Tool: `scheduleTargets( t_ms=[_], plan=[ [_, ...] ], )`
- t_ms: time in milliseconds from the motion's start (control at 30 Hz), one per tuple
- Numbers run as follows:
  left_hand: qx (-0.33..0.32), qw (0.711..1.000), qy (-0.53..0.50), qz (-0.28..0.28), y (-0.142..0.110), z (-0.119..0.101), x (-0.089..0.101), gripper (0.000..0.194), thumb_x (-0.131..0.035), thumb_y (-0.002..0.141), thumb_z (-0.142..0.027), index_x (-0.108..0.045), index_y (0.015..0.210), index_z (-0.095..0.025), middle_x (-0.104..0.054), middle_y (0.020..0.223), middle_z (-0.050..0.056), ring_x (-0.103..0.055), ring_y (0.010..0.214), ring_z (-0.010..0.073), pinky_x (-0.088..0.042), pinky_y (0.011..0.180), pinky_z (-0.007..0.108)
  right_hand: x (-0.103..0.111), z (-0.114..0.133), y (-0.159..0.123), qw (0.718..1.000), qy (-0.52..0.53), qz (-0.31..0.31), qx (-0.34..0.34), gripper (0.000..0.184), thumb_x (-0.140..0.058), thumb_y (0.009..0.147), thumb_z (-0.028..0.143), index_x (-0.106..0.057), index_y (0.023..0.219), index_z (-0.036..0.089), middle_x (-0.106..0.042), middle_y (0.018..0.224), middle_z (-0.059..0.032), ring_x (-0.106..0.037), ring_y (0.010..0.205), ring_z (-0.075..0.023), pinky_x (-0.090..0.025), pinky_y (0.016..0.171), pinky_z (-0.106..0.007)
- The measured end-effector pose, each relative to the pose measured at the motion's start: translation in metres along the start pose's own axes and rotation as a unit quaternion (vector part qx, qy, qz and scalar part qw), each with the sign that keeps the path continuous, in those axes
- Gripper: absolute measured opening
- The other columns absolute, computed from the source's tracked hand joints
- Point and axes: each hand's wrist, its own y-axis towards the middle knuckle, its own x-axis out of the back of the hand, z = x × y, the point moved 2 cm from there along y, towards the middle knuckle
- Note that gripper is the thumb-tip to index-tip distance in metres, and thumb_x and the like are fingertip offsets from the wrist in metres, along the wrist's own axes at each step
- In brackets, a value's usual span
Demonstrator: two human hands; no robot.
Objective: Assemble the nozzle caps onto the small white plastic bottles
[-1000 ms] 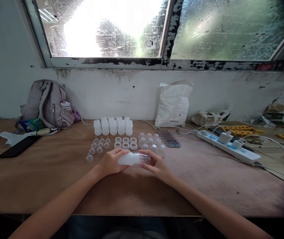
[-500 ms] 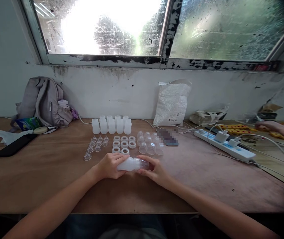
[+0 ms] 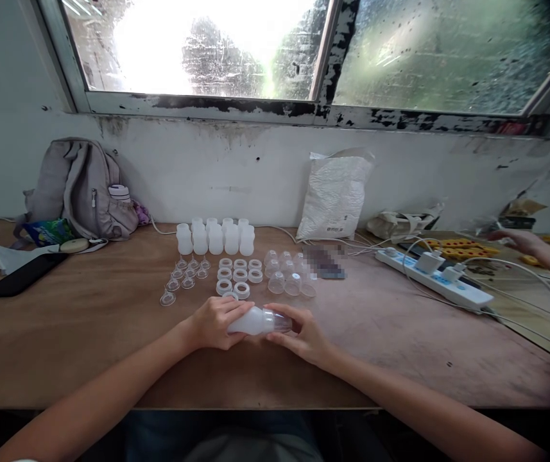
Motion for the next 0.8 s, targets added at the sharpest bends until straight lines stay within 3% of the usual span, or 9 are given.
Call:
scheduleTargets(
  t_ms=[167, 433, 533, 633, 733, 800],
  plan=[
    [0.012, 1.0, 0.004, -0.01, 0.001, -0.004, -0.001, 0.044, -0.05, 0.073, -0.033, -0.05, 0.114, -0.015, -0.063, 0.1, 0.012, -0.061, 0.086, 0.0233, -0.05, 0.074, 0.036, 0.001, -0.001, 0.001, 1.0, 0.014, -0.002, -0.008, 0.042, -0.067, 0.064, 0.035, -0.057, 0.102, 0.018, -0.062, 0.079, -0.0036, -0.057, 0.067, -0.0158, -0.046, 0.058, -0.026],
    [0.058, 0.993, -0.014, -0.104, 0.004, -0.008, -0.008, 0.043, -0.056, 0.072, -0.033, -0.051, 0.111, -0.016, -0.064, 0.101, 0.01, -0.061, 0.087, 0.0231, -0.051, 0.076, 0.035, 0.008, 0.002, 0.015, 0.996, 0.084, -0.019, -0.034, 0.038, -0.07, 0.062, 0.031, -0.057, 0.096, 0.019, -0.06, 0.083, -0.0023, -0.056, 0.07, -0.0146, -0.047, 0.058, -0.024],
    [0.136, 0.974, -0.062, -0.169, 0.01, -0.006, -0.008, 0.046, -0.06, 0.07, -0.036, -0.051, 0.111, -0.017, -0.062, 0.104, 0.01, -0.059, 0.091, 0.0222, -0.049, 0.08, 0.034, 0.008, 0.015, 0.028, 0.988, 0.13, -0.057, -0.055, 0.042, -0.068, 0.063, 0.031, -0.051, 0.1, 0.021, -0.058, 0.08, -0.0006, -0.056, 0.067, -0.0132, -0.048, 0.056, -0.024],
    [0.21, 0.945, -0.106, -0.226, 0.017, -0.007, -0.002, 0.047, -0.059, 0.073, -0.034, -0.046, 0.115, -0.018, -0.058, 0.108, 0.009, -0.056, 0.097, 0.0216, -0.047, 0.084, 0.034, 0.003, 0.037, 0.045, 0.978, 0.195, -0.069, -0.023, 0.052, -0.067, 0.064, 0.03, -0.041, 0.108, 0.025, -0.057, 0.09, -0.0008, -0.058, 0.076, -0.0144, -0.05, 0.064, -0.027],
    [0.202, 0.943, -0.126, -0.232, 0.021, -0.005, 0.005, 0.046, -0.052, 0.079, -0.03, -0.037, 0.122, -0.021, -0.051, 0.116, 0.008, -0.048, 0.108, 0.0211, -0.041, 0.092, 0.037, 0.002, 0.057, 0.066, 0.984, 0.175, -0.032, 0.023, 0.045, -0.069, 0.061, 0.032, -0.045, 0.098, 0.023, -0.056, 0.089, -0.0012, -0.058, 0.077, -0.0149, -0.05, 0.066, -0.028],
    [0.187, 0.948, -0.125, -0.224, 0.02, 0.002, 0.01, 0.046, -0.047, 0.082, -0.028, -0.032, 0.125, -0.022, -0.044, 0.124, 0.009, -0.04, 0.116, 0.0212, -0.036, 0.096, 0.038, 0.013, 0.063, 0.086, 0.99, 0.128, -0.045, 0.048, 0.041, -0.068, 0.062, 0.034, -0.047, 0.095, 0.021, -0.057, 0.084, -0.0012, -0.057, 0.073, -0.0147, -0.05, 0.064, -0.027]
  ],
)
